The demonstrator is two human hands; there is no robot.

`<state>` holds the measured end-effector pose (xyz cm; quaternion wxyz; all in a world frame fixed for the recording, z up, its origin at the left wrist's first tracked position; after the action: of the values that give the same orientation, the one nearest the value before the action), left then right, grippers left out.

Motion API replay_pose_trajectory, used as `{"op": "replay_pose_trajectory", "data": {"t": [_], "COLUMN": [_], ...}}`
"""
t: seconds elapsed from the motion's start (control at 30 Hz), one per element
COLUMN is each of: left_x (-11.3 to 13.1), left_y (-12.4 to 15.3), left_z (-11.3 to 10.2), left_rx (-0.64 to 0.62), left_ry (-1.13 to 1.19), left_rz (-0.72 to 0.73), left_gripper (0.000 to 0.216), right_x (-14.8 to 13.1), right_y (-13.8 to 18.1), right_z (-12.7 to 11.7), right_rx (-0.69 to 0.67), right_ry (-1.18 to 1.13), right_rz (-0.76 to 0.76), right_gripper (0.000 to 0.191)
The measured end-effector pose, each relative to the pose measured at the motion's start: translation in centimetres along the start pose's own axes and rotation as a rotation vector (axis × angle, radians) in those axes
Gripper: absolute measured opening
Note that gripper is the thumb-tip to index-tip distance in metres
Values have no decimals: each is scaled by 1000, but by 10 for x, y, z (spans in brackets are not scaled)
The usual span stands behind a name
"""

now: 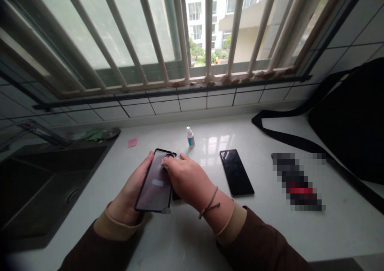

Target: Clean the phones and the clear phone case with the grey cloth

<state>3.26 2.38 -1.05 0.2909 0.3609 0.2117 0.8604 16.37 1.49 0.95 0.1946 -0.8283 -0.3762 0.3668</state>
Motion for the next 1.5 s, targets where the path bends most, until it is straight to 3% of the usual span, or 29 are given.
{"op": "replay_pose_trajectory", "data": {"t": [0.27,0.43,0.63,0.8,0.97,1.1,1.17,1.23,1.4,1.5], "left_x": [4,15,26,30,20,1,-7,-11,-7,-5], "left_y": [2,6,14,18,11,7,8,8,6,5], "left_z": [-1,-7,-11,-8,-7,3,8,10,8,8], "left_rx": [58,195,272,261,181,10,-63,-102,-82,-58], "left_ry": [26,-4,-66,-37,-54,-84,-120,-114,-14,-1], "left_rz": [67,212,368,428,312,98,-1,-24,30,40], "left_gripper": [54,58,59,59,61,52,55,54,52,52], "right_x": [-17,-26,-27,-24,-8,6,5,-1,-17,-18], "right_y": [-1,1,3,0,0,5,6,5,-3,-2], "right_z": [-7,-9,-14,-15,-9,-26,-39,-46,-17,-5], "right_rx": [-30,-56,-88,-99,75,345,476,518,219,180], "right_ry": [-5,-77,-219,-480,-688,-422,-262,-135,7,4], "right_rz": [-132,-201,-98,54,282,404,348,226,-151,-214], "right_gripper": [20,23,24,22,25,24,26,29,30,30]}}
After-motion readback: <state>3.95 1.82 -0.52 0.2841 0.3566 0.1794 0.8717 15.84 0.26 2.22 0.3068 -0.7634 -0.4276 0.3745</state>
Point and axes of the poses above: each hand's wrist, its own y-axis away from the middle knuckle, its own z-axis out of the palm, x = y × z, the point moved 5 cm from there along -y, towards the middle knuckle, and after that the axes turned 7 degrees about -z, right-handed, at the moved point
